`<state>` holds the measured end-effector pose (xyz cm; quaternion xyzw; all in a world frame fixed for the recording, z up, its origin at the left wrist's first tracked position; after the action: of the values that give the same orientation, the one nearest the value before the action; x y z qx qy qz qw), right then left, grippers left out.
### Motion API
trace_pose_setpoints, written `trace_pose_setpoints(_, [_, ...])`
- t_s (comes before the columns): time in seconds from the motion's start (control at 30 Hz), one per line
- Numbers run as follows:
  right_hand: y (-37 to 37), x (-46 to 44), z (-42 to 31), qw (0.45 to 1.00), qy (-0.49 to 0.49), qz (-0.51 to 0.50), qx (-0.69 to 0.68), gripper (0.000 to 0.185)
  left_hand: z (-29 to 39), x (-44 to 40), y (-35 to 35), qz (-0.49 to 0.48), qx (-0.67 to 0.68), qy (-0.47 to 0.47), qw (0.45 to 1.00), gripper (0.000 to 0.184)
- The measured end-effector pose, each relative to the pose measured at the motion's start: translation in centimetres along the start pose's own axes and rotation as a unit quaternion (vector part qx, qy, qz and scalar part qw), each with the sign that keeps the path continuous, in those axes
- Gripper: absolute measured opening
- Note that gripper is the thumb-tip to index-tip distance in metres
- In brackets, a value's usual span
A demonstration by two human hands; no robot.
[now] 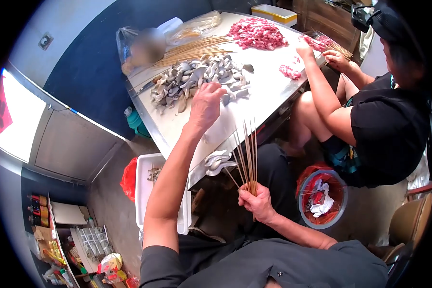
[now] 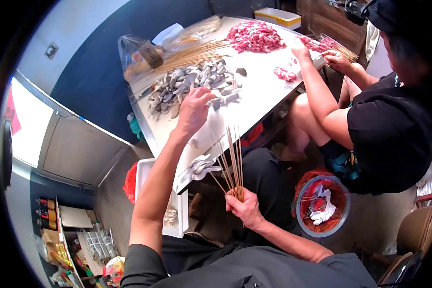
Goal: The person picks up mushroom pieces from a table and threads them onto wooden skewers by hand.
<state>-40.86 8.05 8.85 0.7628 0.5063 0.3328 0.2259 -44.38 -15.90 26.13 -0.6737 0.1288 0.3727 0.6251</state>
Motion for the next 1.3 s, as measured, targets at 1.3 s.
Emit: trace_pose_setpoints(1.3, [0.5,-0.1,1.4,1.000,0.005,-0.023,0.012,0.010,-1.7,14.4,-3.4,0.021,0.629,-0.418,0.655,0.008])
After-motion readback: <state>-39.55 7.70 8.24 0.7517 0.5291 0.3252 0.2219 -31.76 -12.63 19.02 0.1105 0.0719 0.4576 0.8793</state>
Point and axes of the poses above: each hand's wrist, its own x-axis away from the middle knuckle, its own y-axis out of the palm, z = x × y, the point moved 10 cm from there along -x, towards the middle knuckle, and after that the axes turned 10 degrees about -x, right-handed, at the moved point
